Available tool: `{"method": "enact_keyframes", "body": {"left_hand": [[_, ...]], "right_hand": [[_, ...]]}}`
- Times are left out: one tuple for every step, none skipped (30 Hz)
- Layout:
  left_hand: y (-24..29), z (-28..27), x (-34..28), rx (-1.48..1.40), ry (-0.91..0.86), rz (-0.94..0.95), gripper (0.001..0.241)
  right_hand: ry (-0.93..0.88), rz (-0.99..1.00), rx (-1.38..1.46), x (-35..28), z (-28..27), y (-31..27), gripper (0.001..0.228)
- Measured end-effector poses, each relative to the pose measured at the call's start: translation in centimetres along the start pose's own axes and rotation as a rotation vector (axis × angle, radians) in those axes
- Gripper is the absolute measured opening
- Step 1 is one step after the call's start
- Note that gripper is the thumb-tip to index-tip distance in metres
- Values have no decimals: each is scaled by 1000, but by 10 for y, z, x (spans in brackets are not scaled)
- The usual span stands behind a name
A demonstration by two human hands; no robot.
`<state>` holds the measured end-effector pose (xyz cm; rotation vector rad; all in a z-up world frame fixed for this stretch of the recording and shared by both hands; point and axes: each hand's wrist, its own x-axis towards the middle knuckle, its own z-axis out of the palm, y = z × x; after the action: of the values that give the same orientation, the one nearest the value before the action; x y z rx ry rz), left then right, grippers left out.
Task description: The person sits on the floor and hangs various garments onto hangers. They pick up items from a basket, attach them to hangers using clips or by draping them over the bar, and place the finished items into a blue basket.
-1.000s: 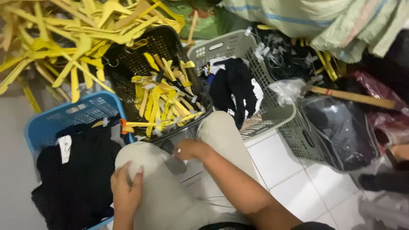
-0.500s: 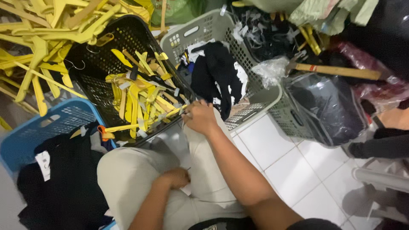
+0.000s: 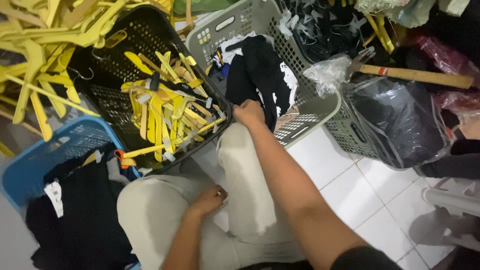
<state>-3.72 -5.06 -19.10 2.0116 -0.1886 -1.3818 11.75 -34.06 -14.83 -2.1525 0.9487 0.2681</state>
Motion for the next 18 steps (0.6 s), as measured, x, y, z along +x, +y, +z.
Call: {"method": "enact_keyframes", "body": {"left_hand": [[1, -1, 1, 13, -9, -57, 28], [1, -4, 3, 27, -18, -115, 29], [0, -5, 3, -46, 13, -59, 29], [-1, -5, 3, -119, 44, -3, 29], [-3, -4, 1, -196, 72, 46, 30], [-3, -2, -2, -204, 76, -19, 30], [-1, -1, -2, -210, 82, -80, 30], [2, 0, -4, -216, 89, -140, 30], [5, 1, -7, -168, 60, -148, 31], [8, 1, -9, -121, 30, -155, 31], [12, 0, -10, -75, 3, -162, 31], [15, -3, -12, -71, -7, -139, 31], [17, -3, -16, -69, -19, -116, 30], [20, -5, -19, -67, -30, -93, 30], [23, -5, -18, -47, -27, -107, 31], [26, -6, -18, -27, -25, -121, 31], [30, -6, -16, -7, -20, -132, 32], [34, -7, -17, -36, -35, -146, 32]], "right_hand": [[-11, 62, -46, 15, 7, 13, 45], [-23, 123, -93, 30, 13, 26, 50], [-42, 189, -143, 41, 22, 43, 56], [-46, 219, -148, 50, 31, 60, 57], [-56, 253, -157, 54, 39, 78, 57], [-66, 287, -166, 56, 46, 94, 58], [-76, 292, -139, 60, 50, 107, 56], [-86, 297, -111, 62, 54, 118, 54], [-96, 302, -85, 62, 57, 126, 52], [-34, 312, -43, 62, 59, 133, 55], [28, 319, -1, 62, 61, 140, 57], [91, 327, 40, 61, 64, 147, 60], [87, 304, 26, 61, 66, 153, 59], [85, 281, 12, 62, 69, 160, 59], [84, 254, -2, 67, 73, 166, 60], [94, 298, 126, 71, 79, 171, 56], [106, 338, 254, 78, 83, 176, 52], [118, 378, 381, 82, 89, 181, 48]]}}
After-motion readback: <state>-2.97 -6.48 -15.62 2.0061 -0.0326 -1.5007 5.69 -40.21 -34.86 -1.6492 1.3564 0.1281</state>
